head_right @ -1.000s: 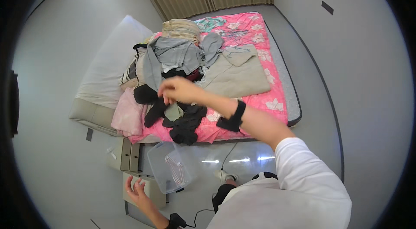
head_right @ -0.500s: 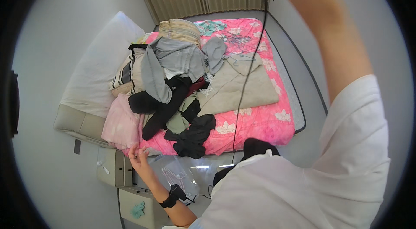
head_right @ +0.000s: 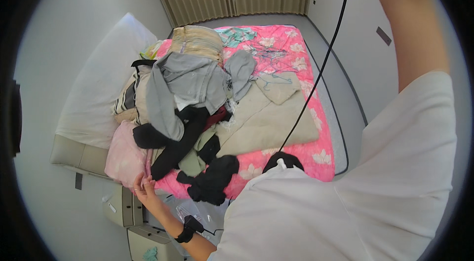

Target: The person takes several pairs of pants and a jacket from a bed and hangs them on hangers before placing them inside a closet.

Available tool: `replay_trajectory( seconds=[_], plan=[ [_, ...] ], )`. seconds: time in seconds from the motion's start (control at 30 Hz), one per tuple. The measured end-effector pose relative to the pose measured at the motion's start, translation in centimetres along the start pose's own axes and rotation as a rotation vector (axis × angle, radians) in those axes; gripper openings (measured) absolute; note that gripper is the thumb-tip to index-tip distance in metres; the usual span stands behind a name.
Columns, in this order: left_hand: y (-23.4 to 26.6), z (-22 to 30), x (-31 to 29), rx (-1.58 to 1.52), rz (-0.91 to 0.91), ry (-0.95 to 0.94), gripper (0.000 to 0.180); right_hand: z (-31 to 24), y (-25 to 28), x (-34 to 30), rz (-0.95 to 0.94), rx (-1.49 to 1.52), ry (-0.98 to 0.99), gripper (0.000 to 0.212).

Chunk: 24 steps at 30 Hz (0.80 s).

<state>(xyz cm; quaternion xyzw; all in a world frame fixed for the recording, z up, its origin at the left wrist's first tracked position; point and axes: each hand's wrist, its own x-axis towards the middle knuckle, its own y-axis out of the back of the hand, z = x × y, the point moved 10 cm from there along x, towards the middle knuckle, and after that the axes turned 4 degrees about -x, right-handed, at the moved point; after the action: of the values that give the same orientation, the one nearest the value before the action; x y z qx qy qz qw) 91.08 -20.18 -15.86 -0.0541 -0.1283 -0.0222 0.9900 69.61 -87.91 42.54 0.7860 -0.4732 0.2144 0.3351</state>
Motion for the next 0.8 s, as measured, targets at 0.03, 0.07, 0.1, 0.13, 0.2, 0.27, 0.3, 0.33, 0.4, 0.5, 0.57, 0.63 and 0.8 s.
replay_trajectory(
  seconds=[0.03,0.07,0.1,0.13,0.2,0.27,0.3,0.33,0.4,0.5,0.57,0.63,0.8],
  plan=[
    [-2.0,-0.7,0.3,0.015,0.006,0.007,0.028,3.1,-1.4,0.8,-0.043,0.018,-0.01,0.013],
    [-4.1,-1.6,0.8,0.068,0.002,0.012,0.027,6.8,-2.9,1.8,-0.087,0.038,-0.023,0.012],
    [-6.7,-2.7,1.2,0.071,0.005,0.018,0.027,11.5,-3.7,3.1,-0.092,0.03,-0.035,0.012],
    [-9.7,-3.8,1.7,0.057,-0.03,0.028,0.028,16.8,-5.1,4.4,-0.099,0.028,-0.051,0.011],
    [-15.3,-5.9,2.7,0.084,-0.089,0.071,0.028,28.3,-9.2,5.5,-0.153,0.053,-0.08,0.009],
    [-21.2,-7.7,3.7,0.099,-0.107,0.107,0.028,42.7,-14.3,5.0,-0.331,-0.09,-0.041,0.014],
    [-24.0,-8.5,4.0,0.114,-0.118,0.133,0.027,50.3,-18.2,3.2,-0.508,-0.219,0.01,0.02],
    [-26.2,-9.4,4.3,0.155,-0.144,0.173,0.027,57.9,-21.9,-0.2,-0.608,-0.267,-0.078,0.02],
    [-31.2,-11.4,4.8,0.183,-0.194,0.214,0.027,73.3,-24.6,-7.9,-0.705,-0.879,0.377,0.025],
    [-31.9,-14.7,4.9,0.276,-0.175,0.274,0.027,90.2,-31.1,-26.3,-0.695,-0.579,-0.486,0.023],
    [-32.2,-16.9,4.4,0.375,-0.188,0.362,0.027,95.7,-32.8,-36.5,-0.801,-0.599,-0.583,0.047],
    [-31.2,-18.4,3.5,0.388,-0.163,0.391,0.028,97.6,-35.1,-44.0,-0.807,-0.614,-0.685,0.058],
    [-32.6,-22.4,1.5,0.509,-0.15,0.555,0.026,98.1,-38.0,-48.1,-0.81,-0.742,-0.624,0.062]
  ],
)
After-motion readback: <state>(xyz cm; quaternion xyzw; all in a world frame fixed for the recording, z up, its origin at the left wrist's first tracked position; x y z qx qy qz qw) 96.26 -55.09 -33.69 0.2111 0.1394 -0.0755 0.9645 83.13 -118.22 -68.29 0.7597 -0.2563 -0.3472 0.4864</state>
